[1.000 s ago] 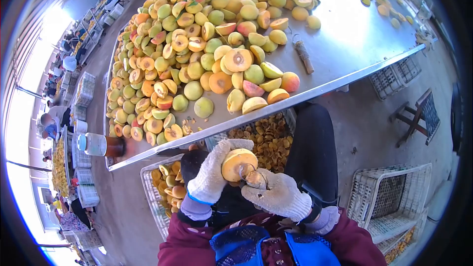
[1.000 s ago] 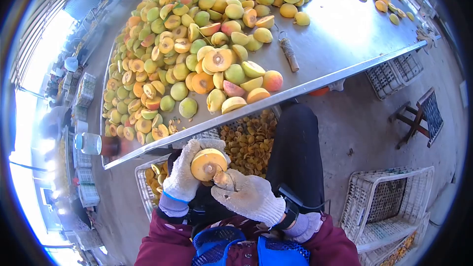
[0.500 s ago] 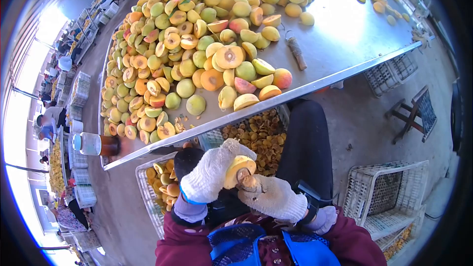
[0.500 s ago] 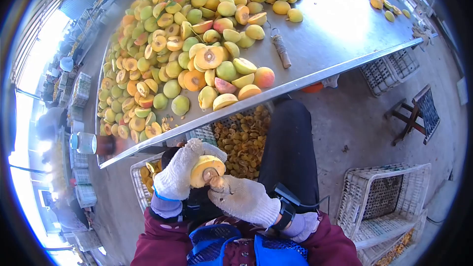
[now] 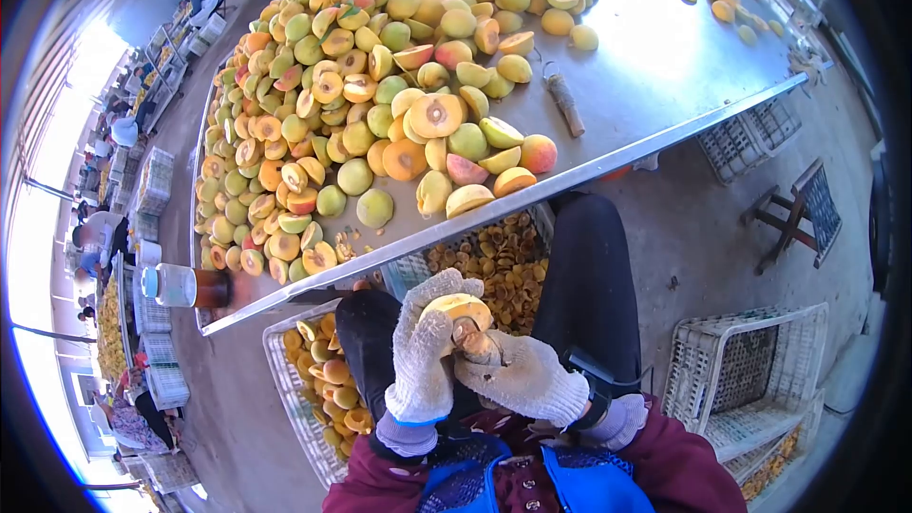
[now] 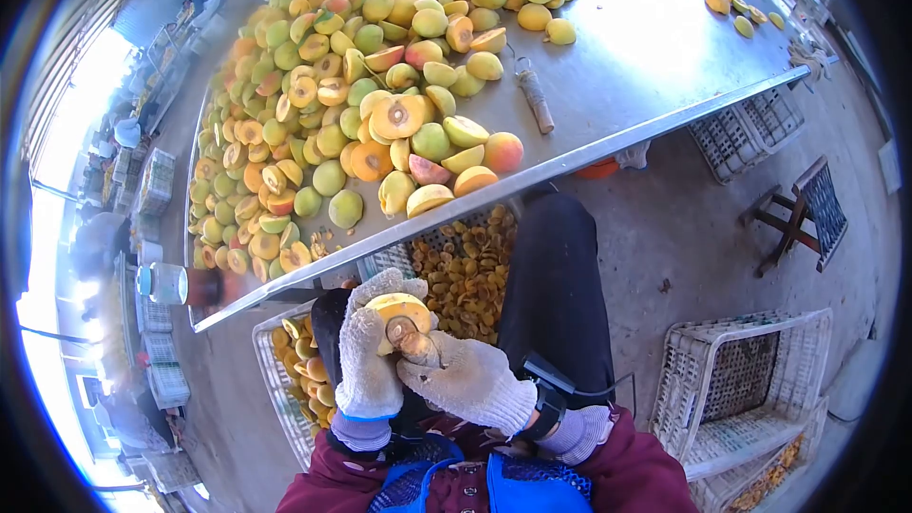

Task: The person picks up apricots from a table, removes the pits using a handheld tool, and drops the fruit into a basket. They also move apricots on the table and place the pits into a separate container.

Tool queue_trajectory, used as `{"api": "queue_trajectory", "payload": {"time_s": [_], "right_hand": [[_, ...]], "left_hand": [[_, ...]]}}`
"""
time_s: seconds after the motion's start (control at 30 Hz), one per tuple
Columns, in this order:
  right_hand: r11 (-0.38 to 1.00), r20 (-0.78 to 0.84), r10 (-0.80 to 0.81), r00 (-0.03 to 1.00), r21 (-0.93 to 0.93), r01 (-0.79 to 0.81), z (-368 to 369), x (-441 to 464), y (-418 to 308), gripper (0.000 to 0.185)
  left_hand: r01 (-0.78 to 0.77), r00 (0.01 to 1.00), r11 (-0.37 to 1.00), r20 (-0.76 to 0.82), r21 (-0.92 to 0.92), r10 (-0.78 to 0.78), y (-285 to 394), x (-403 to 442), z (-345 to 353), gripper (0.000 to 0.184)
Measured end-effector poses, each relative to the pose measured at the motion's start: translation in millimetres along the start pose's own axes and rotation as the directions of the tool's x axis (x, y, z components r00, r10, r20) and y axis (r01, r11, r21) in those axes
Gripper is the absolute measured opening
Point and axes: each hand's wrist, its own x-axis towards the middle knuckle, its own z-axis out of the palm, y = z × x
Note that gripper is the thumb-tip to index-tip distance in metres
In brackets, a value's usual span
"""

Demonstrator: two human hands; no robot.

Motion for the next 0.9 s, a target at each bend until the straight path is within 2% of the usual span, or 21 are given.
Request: {"api": "queue_trajectory", "payload": {"time_s": [0.13,0.17,0.23,0.27,0.3,0.33,0.37,0.4,0.43,0.47,0.5,0.53,0.57,0.6,0.63,0.67,0.73,0.77,0.87,0.9], "right_hand": [[0.996,-0.055,0.014,0.998,-0.085,-0.018,6.9,-2.5,2.5,0.037],[0.997,-0.077,-0.028,0.997,-0.079,0.022,7.8,-3.2,4.0,0.035],[0.995,-0.102,-0.068,0.992,-0.075,0.061,5.2,-3.6,3.1,0.033],[0.997,0.035,0.006,0.999,0.078,-0.008,0.8,-4.1,-0.5,0.033],[0.971,0.183,0.059,0.981,0.218,-0.099,-1.6,-4.7,-1.8,0.034],[0.971,0.184,0.062,0.981,0.215,-0.102,-0.9,-3.5,2.3,0.034],[0.882,0.319,0.063,0.946,0.426,-0.202,1.5,-1.9,9.6,0.031],[0.74,0.441,0.027,0.897,0.595,-0.314,1.5,-1.0,11.2,0.028],[0.669,0.442,0.062,0.895,0.647,-0.366,-4.7,-3.1,2.2,0.018],[0.673,0.44,0.06,0.896,0.646,-0.362,-4.8,-2.7,1.8,0.018],[0.677,0.414,0.038,0.91,0.659,-0.328,-3.1,-3.1,2.6,0.019],[0.681,0.386,0.014,0.922,0.672,-0.292,-2.5,-2.9,3.0,0.02],[0.68,0.384,0.01,0.923,0.674,-0.288,-5.5,-2.6,-0.2,0.02],[0.717,0.3,0.033,0.953,0.658,-0.232,-10.6,-2.4,-5.8,0.019],[0.753,0.214,0.053,0.975,0.633,-0.18,-14.2,-2.5,-8.8,0.019],[0.783,0.125,0.075,0.989,0.607,-0.136,-14.9,-0.1,-5.8,0.018],[0.77,0.007,0.119,0.993,0.631,-0.097,-18.5,-2.4,-6.5,0.018],[0.771,0.012,0.119,0.993,0.629,-0.099,-17.3,-3.2,-3.6,0.018],[0.846,-0.022,0.09,0.996,0.53,-0.065,-12.2,-5.0,3.1,0.022],[0.879,0.057,0.134,0.989,0.454,-0.145,-12.0,-6.9,0.7,0.025]], "left_hand": [[-0.053,0.995,0.996,-0.086,-0.078,0.046,-10.5,-3.9,2.1,0.06],[-0.053,0.995,0.996,-0.085,-0.078,0.047,-11.0,-5.1,4.6,0.06],[-0.182,0.976,0.98,-0.108,0.074,0.189,-8.0,-8.0,11.6,0.053],[-0.181,0.976,0.981,-0.108,0.072,0.188,-3.0,-6.9,10.2,0.053],[-0.253,0.962,0.877,0.008,0.409,0.273,6.1,-3.3,5.6,0.049],[-0.322,0.939,0.656,0.144,0.683,0.312,15.6,0.9,3.5,0.045],[-0.125,0.991,0.806,0.031,0.579,0.131,27.4,4.2,8.7,0.04],[-0.125,0.991,0.807,0.032,0.577,0.13,26.5,4.2,9.5,0.04],[-0.096,0.994,0.846,0.014,0.525,0.104,25.8,5.6,10.5,0.041],[-0.069,0.997,0.879,-0.004,0.471,0.08,25.0,7.0,11.0,0.041],[-0.018,1.0,0.945,0.0,0.328,0.019,21.0,5.2,7.1,0.046],[-0.02,1.0,0.943,0.001,0.331,0.021,18.1,6.0,6.3,0.046],[-0.005,1.0,0.997,0.027,0.083,0.003,14.8,7.2,6.6,0.052],[0.021,0.998,0.985,0.057,-0.171,-0.012,11.1,7.8,5.0,0.058],[0.066,0.997,0.972,0.061,-0.228,-0.054,7.4,6.1,-2.6,0.07],[0.067,0.997,0.971,0.062,-0.228,-0.054,7.9,3.2,-4.3,0.07],[0.182,0.983,0.979,-0.032,0.088,-0.179,9.8,-3.2,-8.0,0.072],[0.218,0.976,0.974,0.004,0.058,-0.219,3.7,-3.1,-22.6,0.071],[0.19,0.981,0.982,-0.036,0.024,-0.189,4.0,-4.8,-21.3,0.067],[0.136,0.988,0.986,-0.055,-0.093,-0.142,2.9,-3.9,-20.3,0.063]]}}
